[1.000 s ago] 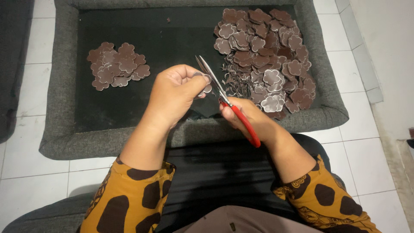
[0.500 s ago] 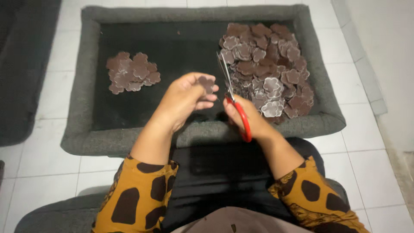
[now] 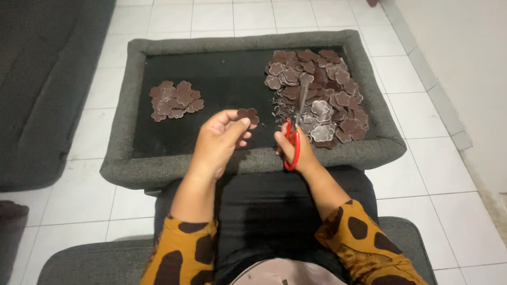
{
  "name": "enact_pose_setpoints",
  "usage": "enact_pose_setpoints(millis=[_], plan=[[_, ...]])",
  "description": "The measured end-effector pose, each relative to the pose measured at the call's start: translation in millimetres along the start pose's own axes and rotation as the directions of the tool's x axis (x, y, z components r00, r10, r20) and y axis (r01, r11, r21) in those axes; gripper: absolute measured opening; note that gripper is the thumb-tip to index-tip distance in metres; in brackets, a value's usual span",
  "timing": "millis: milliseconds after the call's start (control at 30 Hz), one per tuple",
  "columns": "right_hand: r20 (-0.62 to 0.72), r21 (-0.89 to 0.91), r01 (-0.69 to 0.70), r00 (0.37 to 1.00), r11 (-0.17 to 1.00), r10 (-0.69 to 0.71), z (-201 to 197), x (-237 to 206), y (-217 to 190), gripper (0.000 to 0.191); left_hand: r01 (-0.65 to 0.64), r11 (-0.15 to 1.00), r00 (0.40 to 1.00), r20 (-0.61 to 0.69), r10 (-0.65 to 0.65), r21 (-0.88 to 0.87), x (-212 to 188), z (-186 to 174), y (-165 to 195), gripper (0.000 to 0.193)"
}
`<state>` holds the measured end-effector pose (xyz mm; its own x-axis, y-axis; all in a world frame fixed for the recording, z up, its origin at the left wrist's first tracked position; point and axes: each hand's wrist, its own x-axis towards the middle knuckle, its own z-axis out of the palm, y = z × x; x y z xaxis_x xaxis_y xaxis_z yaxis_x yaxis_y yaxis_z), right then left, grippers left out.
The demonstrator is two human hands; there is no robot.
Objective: The person sits at a low table holding a flower-shaped fabric piece in one hand and red-handled scissors in the other, trimming excess material from the edges of each piece. Trimmed pieces are placed in a pile on the left side of the table while offcuts accumulate near the untrimmed pile.
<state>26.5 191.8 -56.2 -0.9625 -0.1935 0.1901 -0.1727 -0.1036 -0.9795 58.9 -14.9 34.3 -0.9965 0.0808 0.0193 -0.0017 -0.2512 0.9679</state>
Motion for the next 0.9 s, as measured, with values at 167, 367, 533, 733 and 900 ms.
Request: enact_pose_setpoints(millis=[167, 367, 533, 733, 900], plan=[[-0.036, -0.021, -0.046, 0.998, 0.999, 0.045, 9.8, 7.1, -15.8, 0.023, 0.068, 0.961, 0.995, -0.052, -0.085, -0.268, -13.4, 11.2, 1.7, 0.027], [-0.042, 0.051, -0.018, 0.999, 0.999, 0.02, 11.2, 9.6, -21.7, 0.024, 0.031, 0.885, 0.988, -0.119, -0.097, -0.465, -19.0, 16.6, -2.3, 0.029], [-0.051, -0.008, 0.02, 0.999, 1.0, -0.021, 11.4, 7.4, -24.3, 0.023, 0.009, 0.857, 0.986, -0.138, -0.094, -0.515, -18.7, 15.3, -6.6, 0.029], [-0.08, 0.009, -0.014, 0.997, 1.0, 0.015, 7.6, 4.5, -22.0, 0.023, -0.009, 0.862, 0.992, -0.114, -0.057, -0.507, -16.9, 12.8, -19.1, 0.025], [-0.081, -0.064, 0.02, 0.996, 0.998, -0.025, 2.9, 6.6, -15.4, 0.025, -0.042, 0.888, 0.974, -0.216, -0.065, -0.458, -6.1, 11.7, -23.0, 0.013]])
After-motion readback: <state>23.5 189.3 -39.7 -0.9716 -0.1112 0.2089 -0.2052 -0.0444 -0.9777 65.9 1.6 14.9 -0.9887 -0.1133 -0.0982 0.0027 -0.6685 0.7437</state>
